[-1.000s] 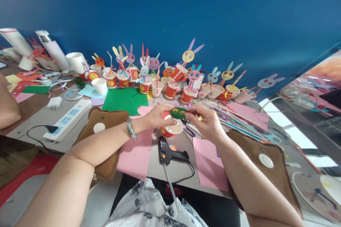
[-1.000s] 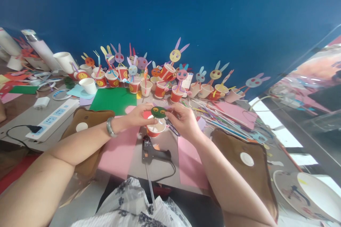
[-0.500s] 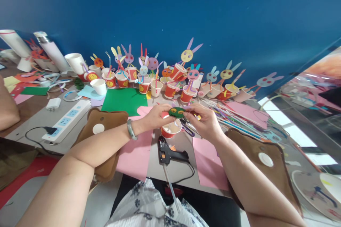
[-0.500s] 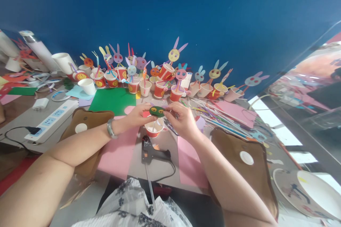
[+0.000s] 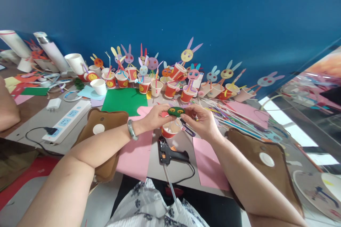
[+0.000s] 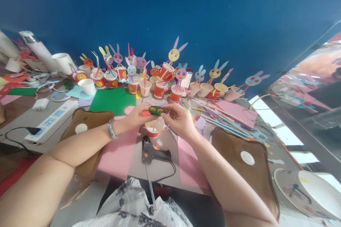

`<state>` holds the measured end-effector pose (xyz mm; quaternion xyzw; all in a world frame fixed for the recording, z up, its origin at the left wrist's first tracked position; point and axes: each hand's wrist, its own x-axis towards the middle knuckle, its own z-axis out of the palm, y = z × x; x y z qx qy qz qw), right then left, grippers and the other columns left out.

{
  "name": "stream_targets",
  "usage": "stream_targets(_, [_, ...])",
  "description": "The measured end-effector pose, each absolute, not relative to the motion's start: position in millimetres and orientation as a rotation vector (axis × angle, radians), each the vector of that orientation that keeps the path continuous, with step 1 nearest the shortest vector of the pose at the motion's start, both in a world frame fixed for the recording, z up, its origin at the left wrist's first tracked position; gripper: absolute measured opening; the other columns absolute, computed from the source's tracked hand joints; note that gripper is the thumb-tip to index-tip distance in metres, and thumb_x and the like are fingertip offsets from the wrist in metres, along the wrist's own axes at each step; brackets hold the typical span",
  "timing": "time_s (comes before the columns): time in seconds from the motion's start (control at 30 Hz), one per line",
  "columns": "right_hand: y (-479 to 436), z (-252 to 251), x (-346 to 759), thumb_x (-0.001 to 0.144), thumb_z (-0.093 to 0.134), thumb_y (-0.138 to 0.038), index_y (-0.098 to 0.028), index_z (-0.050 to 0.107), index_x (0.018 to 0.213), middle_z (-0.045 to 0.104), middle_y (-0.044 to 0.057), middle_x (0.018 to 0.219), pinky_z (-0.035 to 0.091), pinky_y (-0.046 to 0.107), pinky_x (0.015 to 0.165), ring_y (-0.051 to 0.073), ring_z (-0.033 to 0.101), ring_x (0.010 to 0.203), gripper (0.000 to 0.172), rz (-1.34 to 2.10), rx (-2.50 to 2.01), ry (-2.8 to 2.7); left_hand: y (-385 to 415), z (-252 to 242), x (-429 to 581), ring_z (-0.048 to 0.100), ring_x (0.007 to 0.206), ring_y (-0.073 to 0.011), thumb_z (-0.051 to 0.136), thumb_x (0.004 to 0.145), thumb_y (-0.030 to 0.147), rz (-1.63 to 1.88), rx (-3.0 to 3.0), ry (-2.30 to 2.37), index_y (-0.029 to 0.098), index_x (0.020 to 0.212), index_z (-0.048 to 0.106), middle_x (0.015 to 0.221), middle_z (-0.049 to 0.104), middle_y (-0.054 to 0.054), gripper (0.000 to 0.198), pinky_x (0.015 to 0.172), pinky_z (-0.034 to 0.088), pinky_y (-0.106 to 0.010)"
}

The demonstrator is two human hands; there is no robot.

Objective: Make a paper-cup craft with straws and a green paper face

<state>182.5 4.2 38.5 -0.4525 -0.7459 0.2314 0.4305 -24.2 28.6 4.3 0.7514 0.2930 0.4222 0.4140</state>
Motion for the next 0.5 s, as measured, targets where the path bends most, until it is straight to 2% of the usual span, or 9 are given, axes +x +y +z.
stream_targets(0.17, [6.2,32.4,180.7,0.081,0.068,-0.036,-0.019,0.069,0.088,0.065,0.001,0.072,0.041,0.029,0.062,0.013,0.051,0.062,0.018,0.61,-1.174,-1.887,31.0,3.0,-24.0,0.067,0.098,-0.0211,0.071,0.089,0.04,1.056,1.86,0.631,0.016,0.102,0.075,0.103,0.073,-0.008,0.028,0.088,0.053,-0.032])
stream_targets(0.33, [5.7,27.6,176.5,0.082,0.066,-0.039,-0.019,0.065,0.081,0.061,0.0,0.069,0.039,0.029,0.06,0.013,0.048,0.062,0.021,0.647,-1.238,-1.86,30.1,6.6,-22.8,0.068,0.094,-0.0207,0.077,0.085,0.042,1.071,1.855,0.654,0.015,0.099,0.074,0.1,0.074,-0.008,0.031,0.088,0.054,-0.033])
stream_targets(0.5, [3.5,27.7,169.3,0.078,0.065,-0.037,-0.02,0.057,0.069,0.051,-0.003,0.06,0.033,0.027,0.053,0.012,0.041,0.057,0.021,0.663,-1.311,-1.801,29.6,6.6,-22.5,0.066,0.09,-0.0193,0.076,0.085,0.046,1.085,1.871,0.647,0.014,0.094,0.073,0.095,0.071,-0.008,0.034,0.083,0.053,-0.032])
